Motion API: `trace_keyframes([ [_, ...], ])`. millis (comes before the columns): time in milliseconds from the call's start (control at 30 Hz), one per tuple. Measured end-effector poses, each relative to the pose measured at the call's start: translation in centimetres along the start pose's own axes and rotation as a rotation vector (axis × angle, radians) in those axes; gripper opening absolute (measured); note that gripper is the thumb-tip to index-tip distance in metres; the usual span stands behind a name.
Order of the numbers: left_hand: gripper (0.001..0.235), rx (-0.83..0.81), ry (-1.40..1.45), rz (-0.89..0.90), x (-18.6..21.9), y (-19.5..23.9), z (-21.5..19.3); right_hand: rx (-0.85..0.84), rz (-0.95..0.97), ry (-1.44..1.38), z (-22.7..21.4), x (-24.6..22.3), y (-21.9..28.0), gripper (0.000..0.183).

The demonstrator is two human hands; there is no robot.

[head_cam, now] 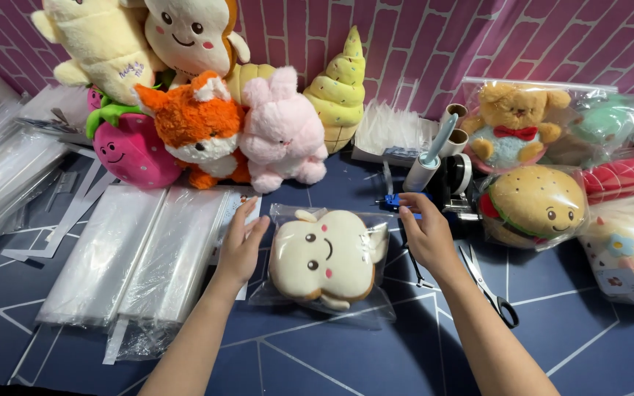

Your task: Packaging a bread-shaped plush toy into a clear self-sealing plastic bag.

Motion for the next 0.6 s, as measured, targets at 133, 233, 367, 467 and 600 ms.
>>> trace_keyframes([
  [133,0.052,0.158,-0.775,0.164,-1.3,2.5,-1.9,-0.118,-0.135,0.096,-0.4,-3.1,1.0,0.044],
  [233,0.052,-0.328,-0.682,-0.392,-0.4,6.9,0.1,-0.341,-0.230,0.173,1.2,-2.0,1.5,0.058],
  [367,0.045,-0.347,-0.525,-0.451,-3.8,6.8,0.7,-0.357,-0.169,0.418,2.0,-1.3,2.6,0.053],
  [467,0.076,-0.195,-0.294,-0.496,-4.1,5.7,0.6,-0.209,-0.091,0.391,1.2,-1.7,3.0,0.034],
  [600,0.077,-0.188,-0.270,-0.495,-2.4,5.1,1.4,-0.414,0.299,0.222,1.1,-3.1,3.9,0.043],
])
Point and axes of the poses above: each hand's wrist, its own y-axis away from the middle knuckle, its own z-axis out of the palm, x = y × z, the point moved 4 cm from there along -y, towards the middle knuckle, and after that the axes turned 2 degrees about -z, right-handed, at the moved point
